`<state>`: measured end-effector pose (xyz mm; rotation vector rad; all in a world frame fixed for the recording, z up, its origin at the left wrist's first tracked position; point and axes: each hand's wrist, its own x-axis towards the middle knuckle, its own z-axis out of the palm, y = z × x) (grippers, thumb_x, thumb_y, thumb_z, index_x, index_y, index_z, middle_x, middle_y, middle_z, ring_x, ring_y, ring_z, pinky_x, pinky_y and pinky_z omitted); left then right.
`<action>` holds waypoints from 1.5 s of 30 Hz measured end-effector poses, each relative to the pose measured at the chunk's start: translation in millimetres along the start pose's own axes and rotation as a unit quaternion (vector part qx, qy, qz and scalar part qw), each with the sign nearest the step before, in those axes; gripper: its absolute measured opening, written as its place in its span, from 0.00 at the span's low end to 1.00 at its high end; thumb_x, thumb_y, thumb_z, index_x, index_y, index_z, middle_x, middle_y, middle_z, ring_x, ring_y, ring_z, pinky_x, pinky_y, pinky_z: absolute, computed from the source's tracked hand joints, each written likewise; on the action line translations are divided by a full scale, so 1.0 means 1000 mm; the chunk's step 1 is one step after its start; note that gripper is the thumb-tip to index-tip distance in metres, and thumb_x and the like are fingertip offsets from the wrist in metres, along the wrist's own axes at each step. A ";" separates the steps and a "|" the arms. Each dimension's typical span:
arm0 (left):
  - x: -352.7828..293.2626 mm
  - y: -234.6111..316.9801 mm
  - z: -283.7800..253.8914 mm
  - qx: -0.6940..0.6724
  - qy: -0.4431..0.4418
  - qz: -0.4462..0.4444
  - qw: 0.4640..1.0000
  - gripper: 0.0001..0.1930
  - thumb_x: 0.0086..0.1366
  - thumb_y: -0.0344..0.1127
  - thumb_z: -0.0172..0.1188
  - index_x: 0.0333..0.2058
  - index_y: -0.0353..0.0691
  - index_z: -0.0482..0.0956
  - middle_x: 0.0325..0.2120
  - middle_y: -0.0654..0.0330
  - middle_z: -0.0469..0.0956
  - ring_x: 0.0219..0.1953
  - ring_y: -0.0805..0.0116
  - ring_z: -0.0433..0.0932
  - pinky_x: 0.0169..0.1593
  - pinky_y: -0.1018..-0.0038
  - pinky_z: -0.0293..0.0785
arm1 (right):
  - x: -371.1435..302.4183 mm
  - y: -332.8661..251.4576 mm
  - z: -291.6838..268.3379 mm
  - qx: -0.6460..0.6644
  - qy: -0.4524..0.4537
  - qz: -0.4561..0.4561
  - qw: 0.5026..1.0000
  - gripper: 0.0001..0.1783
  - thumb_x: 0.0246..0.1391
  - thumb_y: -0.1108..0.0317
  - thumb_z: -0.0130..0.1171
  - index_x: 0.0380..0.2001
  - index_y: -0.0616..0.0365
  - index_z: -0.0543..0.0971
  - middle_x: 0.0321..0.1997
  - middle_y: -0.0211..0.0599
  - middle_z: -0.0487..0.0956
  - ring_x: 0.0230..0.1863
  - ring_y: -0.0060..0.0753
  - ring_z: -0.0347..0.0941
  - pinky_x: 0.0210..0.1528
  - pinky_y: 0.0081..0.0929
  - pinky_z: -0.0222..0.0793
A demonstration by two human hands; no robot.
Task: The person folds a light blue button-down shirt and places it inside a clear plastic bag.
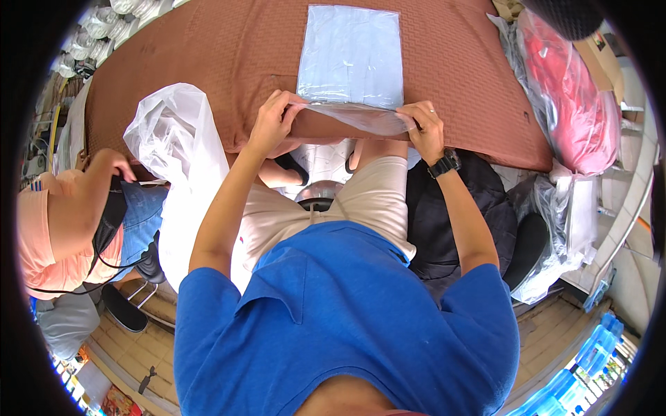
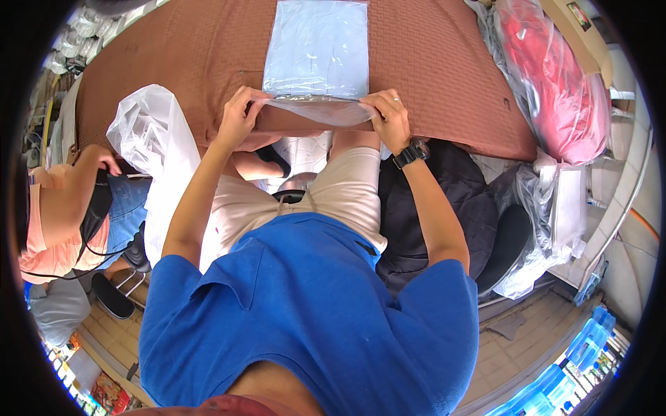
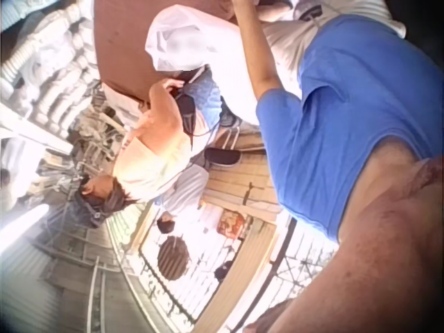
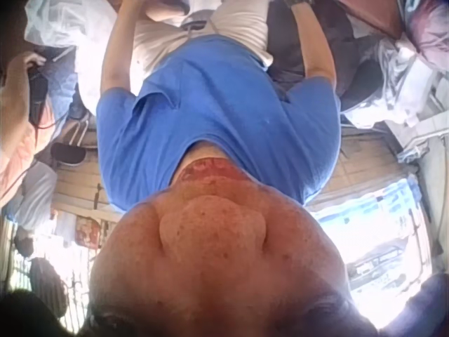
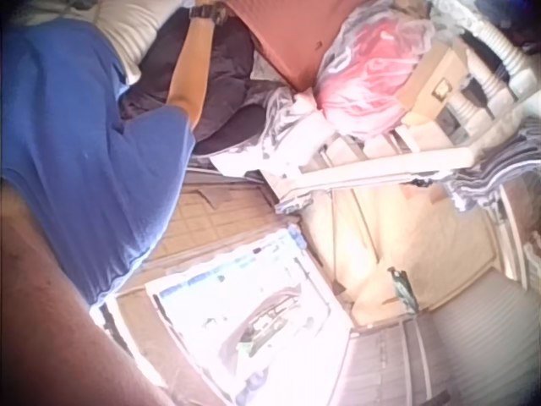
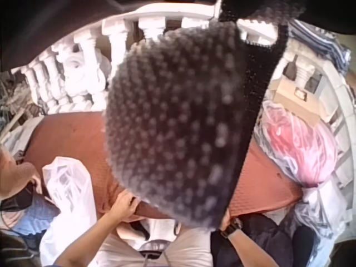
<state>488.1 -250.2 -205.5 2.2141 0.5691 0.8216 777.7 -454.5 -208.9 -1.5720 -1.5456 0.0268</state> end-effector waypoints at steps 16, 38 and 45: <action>0.010 0.001 0.028 0.051 0.129 -0.110 0.984 0.09 0.71 0.33 0.56 0.34 0.33 0.77 0.24 0.52 0.81 0.27 0.61 0.81 0.34 0.68 0.74 | 0.017 -0.002 0.023 -0.014 0.045 0.167 0.985 0.15 0.65 0.63 0.57 0.26 0.62 0.76 0.24 0.45 0.78 0.29 0.50 0.73 0.34 0.43 0.68; 0.023 0.019 0.032 0.066 0.174 -0.177 0.966 0.12 0.68 0.41 0.60 0.30 0.39 0.81 0.21 0.53 0.81 0.26 0.50 0.81 0.32 0.58 0.73 | 0.024 0.001 0.040 -0.128 0.090 0.208 0.966 0.16 0.63 0.63 0.57 0.25 0.63 0.76 0.23 0.57 0.77 0.28 0.63 0.74 0.31 0.55 0.67; 0.019 0.009 0.037 0.101 0.187 -0.167 0.963 0.12 0.70 0.44 0.57 0.35 0.41 0.78 0.26 0.52 0.82 0.28 0.47 0.80 0.33 0.56 0.73 | 0.022 -0.005 0.046 -0.153 0.117 0.179 0.965 0.16 0.65 0.60 0.56 0.27 0.60 0.74 0.23 0.54 0.77 0.28 0.61 0.74 0.31 0.55 0.67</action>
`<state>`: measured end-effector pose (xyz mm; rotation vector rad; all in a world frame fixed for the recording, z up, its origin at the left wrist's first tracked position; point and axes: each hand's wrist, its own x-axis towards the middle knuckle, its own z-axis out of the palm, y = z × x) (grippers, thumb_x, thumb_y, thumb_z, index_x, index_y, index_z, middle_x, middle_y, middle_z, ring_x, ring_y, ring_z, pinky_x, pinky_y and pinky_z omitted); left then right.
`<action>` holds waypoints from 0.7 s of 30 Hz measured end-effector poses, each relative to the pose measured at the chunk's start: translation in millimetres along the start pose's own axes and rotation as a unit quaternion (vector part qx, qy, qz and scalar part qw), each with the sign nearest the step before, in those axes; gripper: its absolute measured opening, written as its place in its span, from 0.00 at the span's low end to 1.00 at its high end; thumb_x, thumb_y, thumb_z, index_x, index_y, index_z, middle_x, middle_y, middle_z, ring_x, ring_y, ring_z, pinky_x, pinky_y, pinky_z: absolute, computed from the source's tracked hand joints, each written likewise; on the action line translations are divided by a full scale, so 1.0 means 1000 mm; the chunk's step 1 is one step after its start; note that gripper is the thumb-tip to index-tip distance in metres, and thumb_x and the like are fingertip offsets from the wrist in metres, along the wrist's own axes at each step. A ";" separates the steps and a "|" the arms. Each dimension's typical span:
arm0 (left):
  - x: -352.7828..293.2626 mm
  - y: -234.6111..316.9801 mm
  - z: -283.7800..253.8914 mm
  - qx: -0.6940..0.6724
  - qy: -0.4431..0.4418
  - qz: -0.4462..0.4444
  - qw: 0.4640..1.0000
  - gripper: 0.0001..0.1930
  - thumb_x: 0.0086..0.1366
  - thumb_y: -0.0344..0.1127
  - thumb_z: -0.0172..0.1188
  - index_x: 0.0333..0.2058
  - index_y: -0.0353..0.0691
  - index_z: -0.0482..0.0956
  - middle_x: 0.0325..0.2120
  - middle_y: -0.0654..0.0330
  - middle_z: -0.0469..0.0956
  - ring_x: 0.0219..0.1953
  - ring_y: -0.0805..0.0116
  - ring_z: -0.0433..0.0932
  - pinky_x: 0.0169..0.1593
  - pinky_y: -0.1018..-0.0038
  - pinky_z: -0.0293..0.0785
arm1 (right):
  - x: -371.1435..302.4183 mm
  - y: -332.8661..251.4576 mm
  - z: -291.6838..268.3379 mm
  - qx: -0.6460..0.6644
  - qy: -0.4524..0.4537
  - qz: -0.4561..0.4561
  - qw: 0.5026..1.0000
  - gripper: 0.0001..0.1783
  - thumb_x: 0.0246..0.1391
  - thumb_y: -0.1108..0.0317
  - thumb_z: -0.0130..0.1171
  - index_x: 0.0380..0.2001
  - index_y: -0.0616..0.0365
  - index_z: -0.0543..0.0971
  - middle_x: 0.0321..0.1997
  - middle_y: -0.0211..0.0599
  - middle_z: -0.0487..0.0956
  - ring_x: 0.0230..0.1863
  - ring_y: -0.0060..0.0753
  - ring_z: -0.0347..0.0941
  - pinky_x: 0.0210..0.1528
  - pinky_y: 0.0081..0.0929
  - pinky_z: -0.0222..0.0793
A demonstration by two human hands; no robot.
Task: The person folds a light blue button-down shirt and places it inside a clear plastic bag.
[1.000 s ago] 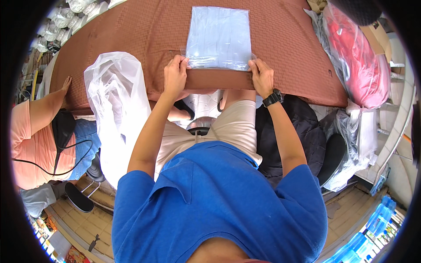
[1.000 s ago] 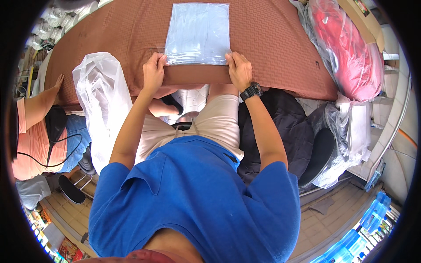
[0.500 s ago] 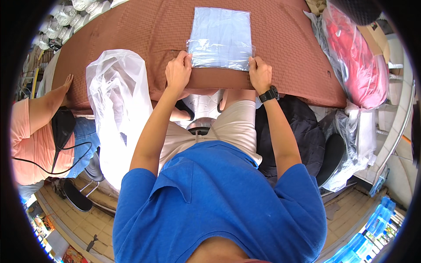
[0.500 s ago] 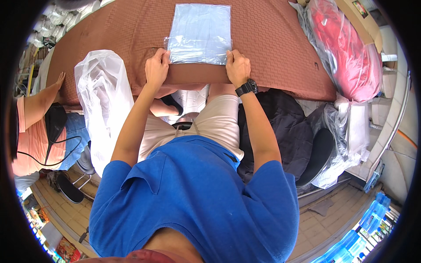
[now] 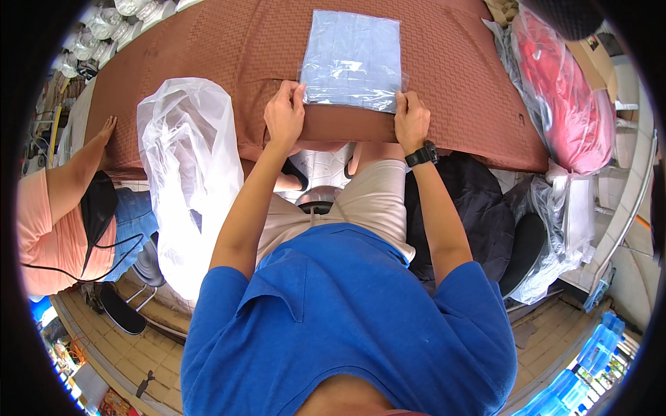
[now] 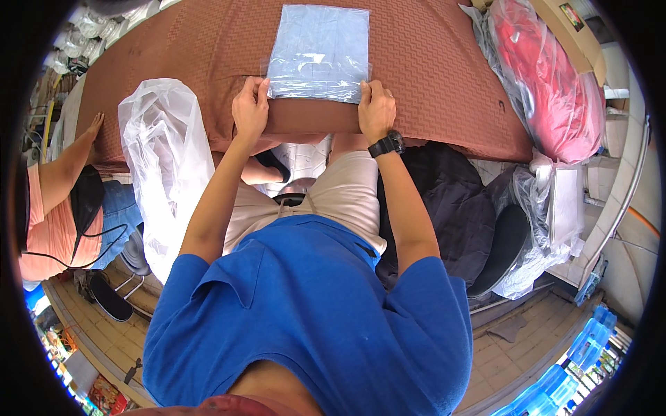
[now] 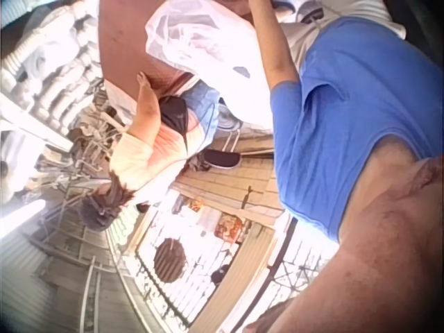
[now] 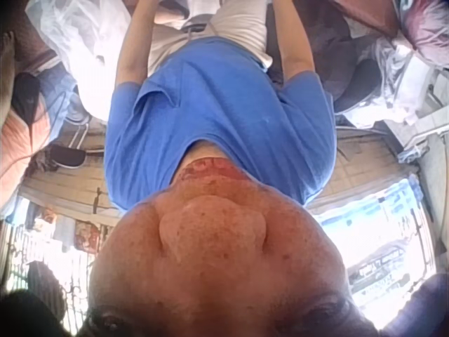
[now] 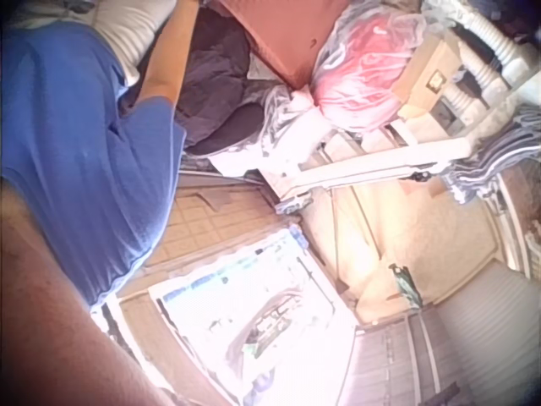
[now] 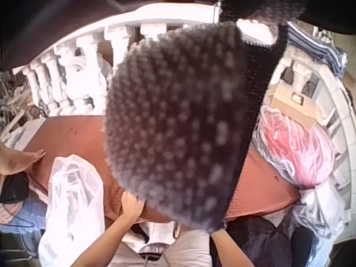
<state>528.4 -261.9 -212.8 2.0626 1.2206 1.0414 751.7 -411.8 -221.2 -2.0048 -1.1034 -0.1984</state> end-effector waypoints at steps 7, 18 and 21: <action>0.005 0.005 0.006 0.147 -0.021 0.016 0.989 0.14 0.74 0.46 0.49 0.33 0.43 0.72 0.26 0.50 0.81 0.31 0.42 0.80 0.33 0.50 0.73 | -0.003 0.001 0.013 -0.100 0.027 0.037 0.994 0.17 0.65 0.57 0.56 0.27 0.58 0.73 0.22 0.53 0.77 0.27 0.60 0.75 0.31 0.55 0.70; 0.018 -0.001 0.007 0.200 -0.032 -0.020 0.979 0.19 0.67 0.51 0.60 0.28 0.40 0.74 0.23 0.50 0.81 0.26 0.42 0.81 0.31 0.48 0.74 | 0.002 -0.003 0.014 -0.108 0.012 0.072 0.991 0.13 0.59 0.60 0.62 0.29 0.57 0.73 0.29 0.51 0.79 0.29 0.58 0.76 0.33 0.51 0.71; 0.021 0.007 -0.004 0.222 -0.044 -0.051 0.973 0.18 0.66 0.51 0.61 0.29 0.41 0.76 0.24 0.52 0.81 0.27 0.44 0.80 0.32 0.51 0.75 | 0.004 -0.008 0.010 -0.095 0.022 0.097 0.991 0.12 0.58 0.61 0.63 0.34 0.58 0.73 0.40 0.51 0.78 0.36 0.57 0.76 0.37 0.51 0.71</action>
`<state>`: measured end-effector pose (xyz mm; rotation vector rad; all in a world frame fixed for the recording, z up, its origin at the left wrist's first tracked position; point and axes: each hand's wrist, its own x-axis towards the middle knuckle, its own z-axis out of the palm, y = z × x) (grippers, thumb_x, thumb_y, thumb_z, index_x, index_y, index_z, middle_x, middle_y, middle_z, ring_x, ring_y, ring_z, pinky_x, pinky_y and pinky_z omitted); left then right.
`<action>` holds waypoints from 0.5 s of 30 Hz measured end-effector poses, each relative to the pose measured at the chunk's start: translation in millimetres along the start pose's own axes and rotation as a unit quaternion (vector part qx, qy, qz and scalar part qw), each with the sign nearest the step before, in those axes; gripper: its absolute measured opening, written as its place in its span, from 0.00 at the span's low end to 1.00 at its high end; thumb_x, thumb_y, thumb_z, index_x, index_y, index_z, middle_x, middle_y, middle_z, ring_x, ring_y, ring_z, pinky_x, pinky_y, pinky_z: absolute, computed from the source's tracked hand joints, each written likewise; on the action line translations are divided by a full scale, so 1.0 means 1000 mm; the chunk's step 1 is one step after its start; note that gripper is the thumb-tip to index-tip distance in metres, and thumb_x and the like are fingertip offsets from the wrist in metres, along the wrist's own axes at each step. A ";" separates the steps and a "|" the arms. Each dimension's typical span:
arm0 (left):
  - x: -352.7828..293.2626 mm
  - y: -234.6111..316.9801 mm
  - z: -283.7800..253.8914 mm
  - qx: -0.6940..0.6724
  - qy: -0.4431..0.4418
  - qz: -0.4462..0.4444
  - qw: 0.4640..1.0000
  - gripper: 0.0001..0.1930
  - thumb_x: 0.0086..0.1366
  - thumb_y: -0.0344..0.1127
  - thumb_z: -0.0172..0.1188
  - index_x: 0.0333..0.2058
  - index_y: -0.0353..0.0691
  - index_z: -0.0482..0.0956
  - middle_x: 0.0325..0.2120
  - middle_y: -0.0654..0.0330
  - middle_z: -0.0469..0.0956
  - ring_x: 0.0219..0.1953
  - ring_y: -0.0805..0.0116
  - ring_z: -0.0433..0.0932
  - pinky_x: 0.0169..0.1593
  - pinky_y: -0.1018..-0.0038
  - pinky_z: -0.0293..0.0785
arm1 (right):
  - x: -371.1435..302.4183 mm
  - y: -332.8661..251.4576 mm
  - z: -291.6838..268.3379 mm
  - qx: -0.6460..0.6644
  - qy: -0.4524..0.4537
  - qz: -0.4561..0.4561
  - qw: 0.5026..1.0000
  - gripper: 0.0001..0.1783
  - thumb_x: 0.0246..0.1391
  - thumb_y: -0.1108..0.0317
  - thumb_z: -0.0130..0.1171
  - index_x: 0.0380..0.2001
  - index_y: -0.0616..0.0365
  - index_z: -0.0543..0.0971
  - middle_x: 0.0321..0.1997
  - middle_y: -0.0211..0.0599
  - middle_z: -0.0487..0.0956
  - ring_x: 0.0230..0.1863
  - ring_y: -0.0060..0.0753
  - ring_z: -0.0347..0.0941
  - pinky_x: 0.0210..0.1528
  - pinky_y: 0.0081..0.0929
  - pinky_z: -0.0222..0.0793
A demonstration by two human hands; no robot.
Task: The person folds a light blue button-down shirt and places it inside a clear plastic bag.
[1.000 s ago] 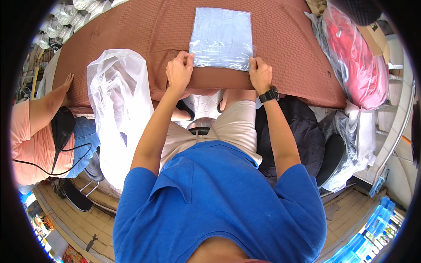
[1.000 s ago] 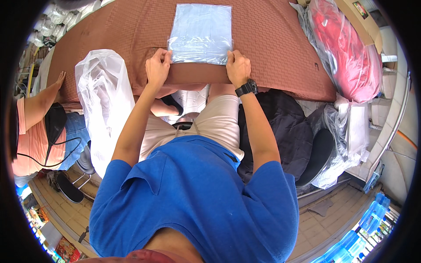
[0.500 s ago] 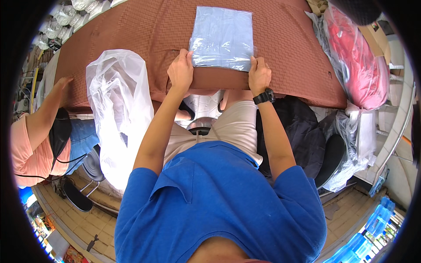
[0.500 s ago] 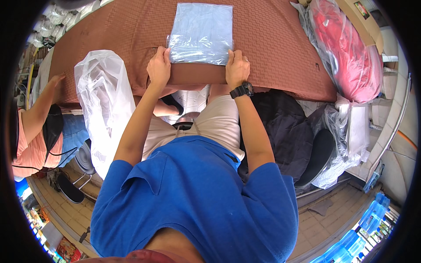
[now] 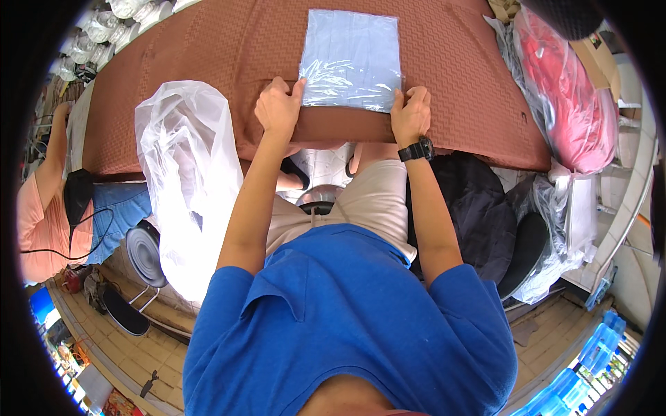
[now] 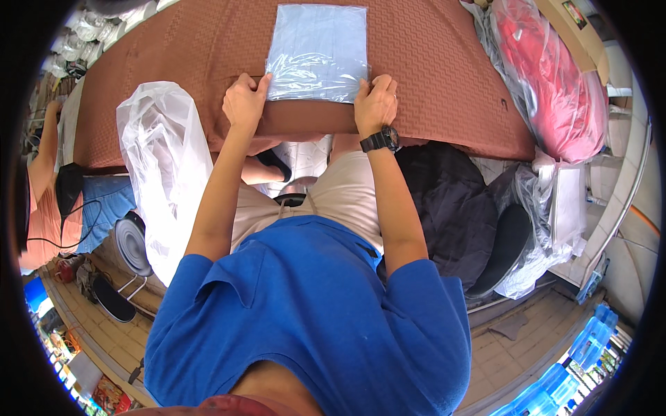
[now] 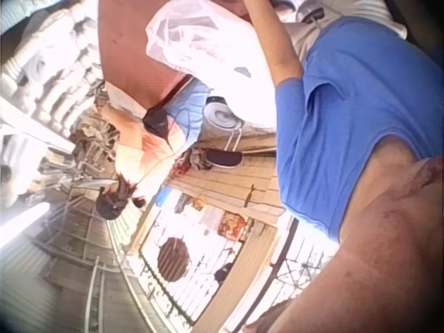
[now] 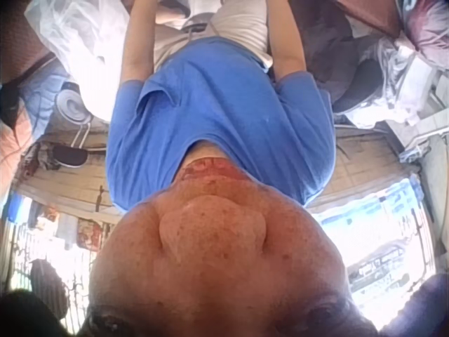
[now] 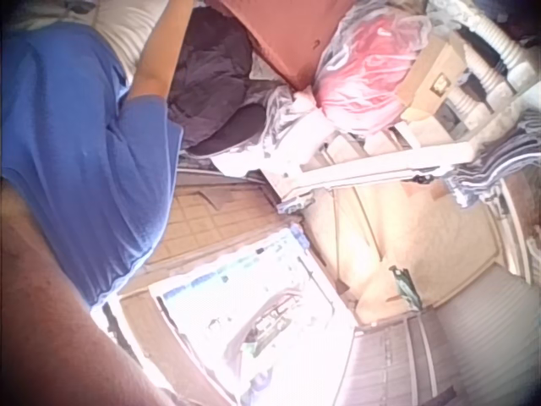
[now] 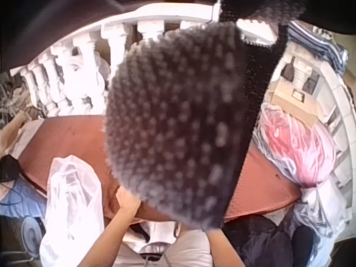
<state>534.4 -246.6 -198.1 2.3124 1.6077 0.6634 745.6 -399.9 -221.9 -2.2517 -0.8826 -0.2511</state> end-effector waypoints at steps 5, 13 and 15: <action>0.015 -0.008 0.001 -0.054 0.111 0.111 0.986 0.14 0.67 0.48 0.59 0.42 0.44 0.78 0.41 0.55 0.80 0.44 0.51 0.78 0.46 0.56 0.73 | 0.012 -0.035 -0.016 -0.028 0.084 -0.048 0.995 0.17 0.60 0.64 0.60 0.49 0.59 0.75 0.57 0.44 0.74 0.56 0.54 0.70 0.54 0.53 0.66; 0.052 0.041 0.059 -0.031 -0.028 0.327 0.944 0.33 0.72 0.58 0.48 0.71 0.57 0.58 0.74 0.57 0.49 0.75 0.48 0.44 0.73 0.42 0.41 | 0.056 -0.045 0.052 -0.019 -0.049 -0.257 0.965 0.27 0.67 0.54 0.48 0.68 0.44 0.68 0.76 0.43 0.58 0.76 0.58 0.49 0.73 0.61 0.46; 0.050 0.037 0.062 -0.016 -0.034 0.326 0.945 0.32 0.72 0.60 0.45 0.71 0.58 0.58 0.74 0.57 0.49 0.75 0.46 0.44 0.72 0.41 0.42 | 0.052 -0.040 0.057 -0.022 -0.082 -0.243 0.966 0.28 0.68 0.52 0.46 0.68 0.43 0.67 0.76 0.43 0.57 0.76 0.58 0.48 0.73 0.60 0.45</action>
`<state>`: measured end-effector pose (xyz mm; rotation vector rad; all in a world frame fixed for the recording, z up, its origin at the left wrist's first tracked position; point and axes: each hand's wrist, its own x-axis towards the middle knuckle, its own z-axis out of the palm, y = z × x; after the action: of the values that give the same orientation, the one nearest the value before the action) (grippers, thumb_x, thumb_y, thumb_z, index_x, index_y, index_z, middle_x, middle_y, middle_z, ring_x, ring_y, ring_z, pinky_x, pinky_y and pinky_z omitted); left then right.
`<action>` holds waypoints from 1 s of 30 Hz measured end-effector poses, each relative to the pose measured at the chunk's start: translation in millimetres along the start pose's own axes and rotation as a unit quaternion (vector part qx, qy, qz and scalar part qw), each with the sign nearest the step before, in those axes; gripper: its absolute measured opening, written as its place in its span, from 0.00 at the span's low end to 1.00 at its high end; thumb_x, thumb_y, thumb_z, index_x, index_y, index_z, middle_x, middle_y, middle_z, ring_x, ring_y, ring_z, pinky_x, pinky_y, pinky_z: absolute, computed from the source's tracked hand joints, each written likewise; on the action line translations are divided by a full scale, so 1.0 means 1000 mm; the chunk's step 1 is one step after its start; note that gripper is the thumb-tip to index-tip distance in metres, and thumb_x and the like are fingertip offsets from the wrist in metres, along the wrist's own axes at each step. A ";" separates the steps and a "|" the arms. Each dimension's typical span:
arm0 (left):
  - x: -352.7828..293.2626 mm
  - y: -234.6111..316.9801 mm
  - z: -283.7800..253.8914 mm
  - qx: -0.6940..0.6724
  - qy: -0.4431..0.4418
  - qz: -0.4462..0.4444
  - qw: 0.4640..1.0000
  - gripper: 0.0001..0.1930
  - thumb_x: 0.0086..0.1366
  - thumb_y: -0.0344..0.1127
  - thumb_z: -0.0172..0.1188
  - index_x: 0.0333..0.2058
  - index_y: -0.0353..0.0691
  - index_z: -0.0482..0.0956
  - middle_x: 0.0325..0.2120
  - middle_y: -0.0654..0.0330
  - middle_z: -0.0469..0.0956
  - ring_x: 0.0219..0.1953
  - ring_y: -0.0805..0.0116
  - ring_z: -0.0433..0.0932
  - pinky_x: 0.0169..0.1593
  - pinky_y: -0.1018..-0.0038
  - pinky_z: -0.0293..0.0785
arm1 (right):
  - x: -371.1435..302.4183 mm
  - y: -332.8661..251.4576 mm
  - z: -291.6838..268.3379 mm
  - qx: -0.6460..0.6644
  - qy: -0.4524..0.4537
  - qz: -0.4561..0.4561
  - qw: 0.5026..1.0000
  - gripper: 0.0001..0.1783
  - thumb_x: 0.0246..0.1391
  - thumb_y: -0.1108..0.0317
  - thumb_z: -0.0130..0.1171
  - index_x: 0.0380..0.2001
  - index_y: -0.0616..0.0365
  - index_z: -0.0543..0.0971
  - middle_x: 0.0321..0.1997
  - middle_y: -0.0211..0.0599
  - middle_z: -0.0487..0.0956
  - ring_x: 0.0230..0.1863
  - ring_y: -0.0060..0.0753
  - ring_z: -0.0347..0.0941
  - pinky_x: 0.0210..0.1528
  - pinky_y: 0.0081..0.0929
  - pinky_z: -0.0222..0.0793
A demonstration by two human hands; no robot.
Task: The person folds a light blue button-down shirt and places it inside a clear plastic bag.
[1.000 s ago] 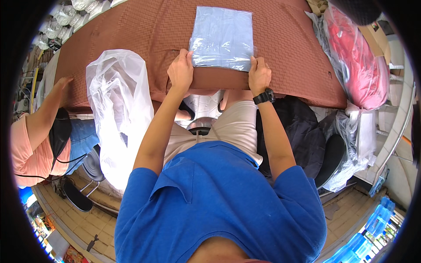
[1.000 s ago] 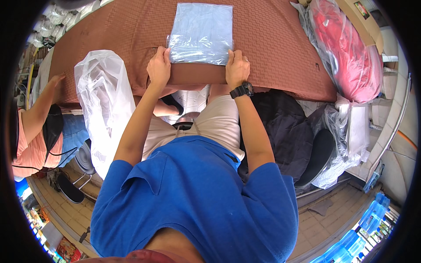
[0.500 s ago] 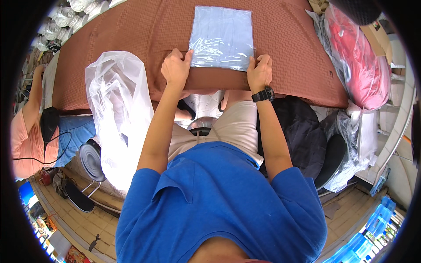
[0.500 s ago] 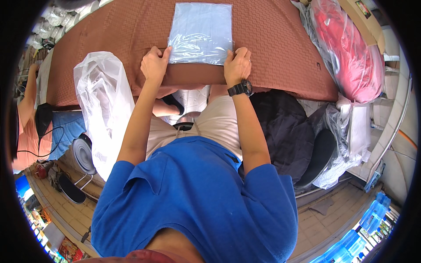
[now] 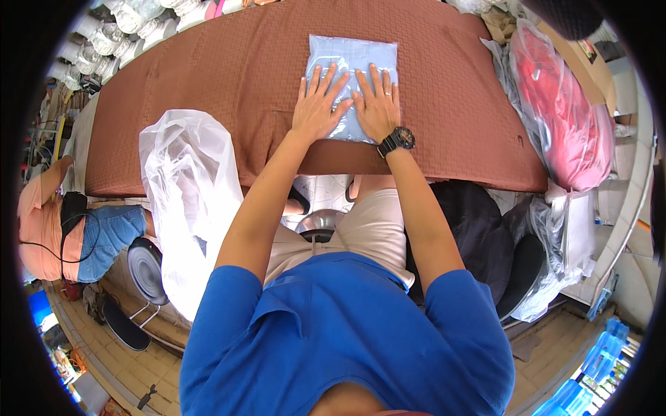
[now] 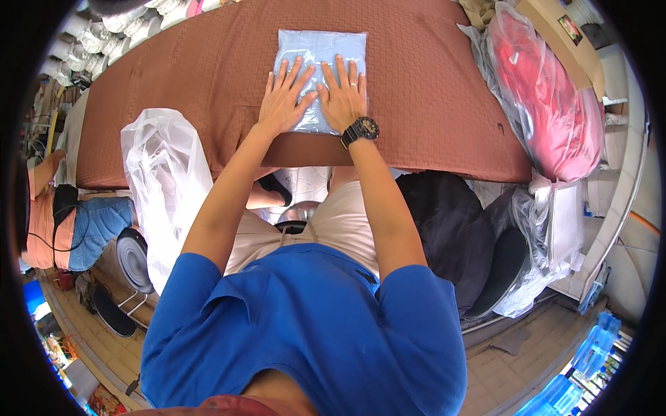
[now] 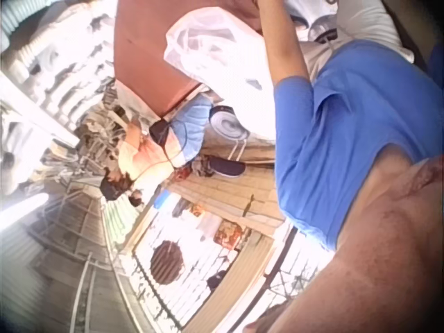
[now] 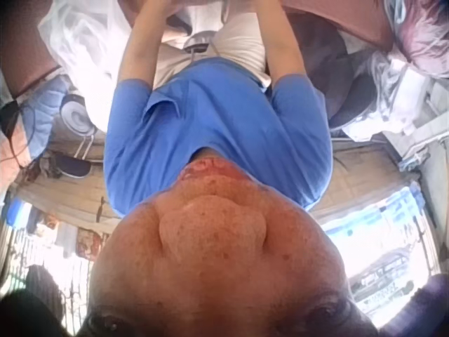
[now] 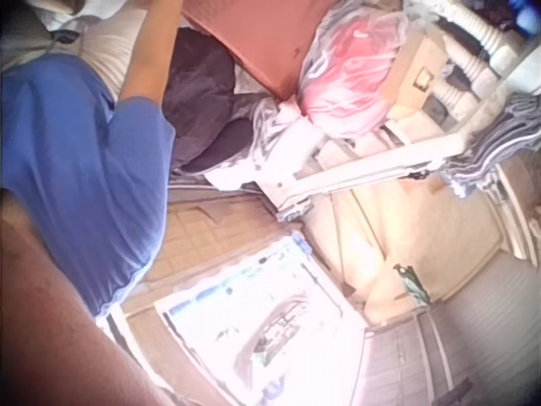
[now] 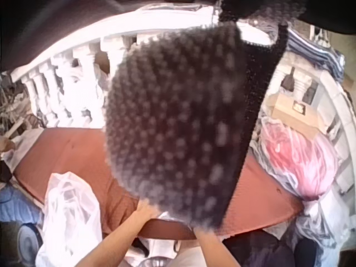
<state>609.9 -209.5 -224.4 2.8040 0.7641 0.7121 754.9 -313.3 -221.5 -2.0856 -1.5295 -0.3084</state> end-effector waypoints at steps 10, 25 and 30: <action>-0.002 0.003 -0.003 0.001 -0.022 -0.011 1.000 0.31 0.73 0.58 0.43 0.71 0.59 0.58 0.74 0.58 0.50 0.75 0.46 0.45 0.73 0.43 0.41 | 0.001 -0.003 -0.002 -0.021 -0.034 0.012 0.999 0.28 0.68 0.51 0.44 0.68 0.42 0.67 0.76 0.44 0.57 0.76 0.57 0.48 0.74 0.59 0.44; 0.000 0.005 -0.004 -0.009 -0.011 -0.016 1.000 0.28 0.74 0.56 0.43 0.70 0.58 0.61 0.73 0.58 0.53 0.74 0.46 0.48 0.72 0.43 0.42 | 0.003 -0.003 -0.002 -0.022 -0.020 0.006 1.000 0.27 0.67 0.52 0.46 0.66 0.44 0.69 0.74 0.44 0.61 0.74 0.57 0.52 0.73 0.59 0.47; 0.000 0.005 -0.004 -0.011 -0.012 -0.018 1.000 0.28 0.74 0.56 0.43 0.69 0.58 0.62 0.73 0.58 0.54 0.74 0.47 0.49 0.72 0.43 0.43 | 0.004 -0.003 -0.001 -0.027 -0.017 0.007 0.999 0.27 0.66 0.52 0.48 0.65 0.45 0.70 0.74 0.44 0.62 0.73 0.56 0.54 0.73 0.58 0.47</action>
<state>609.6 -213.6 -219.8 2.7673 0.7955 0.6767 753.2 -309.9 -217.7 -2.1531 -1.5405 -0.3152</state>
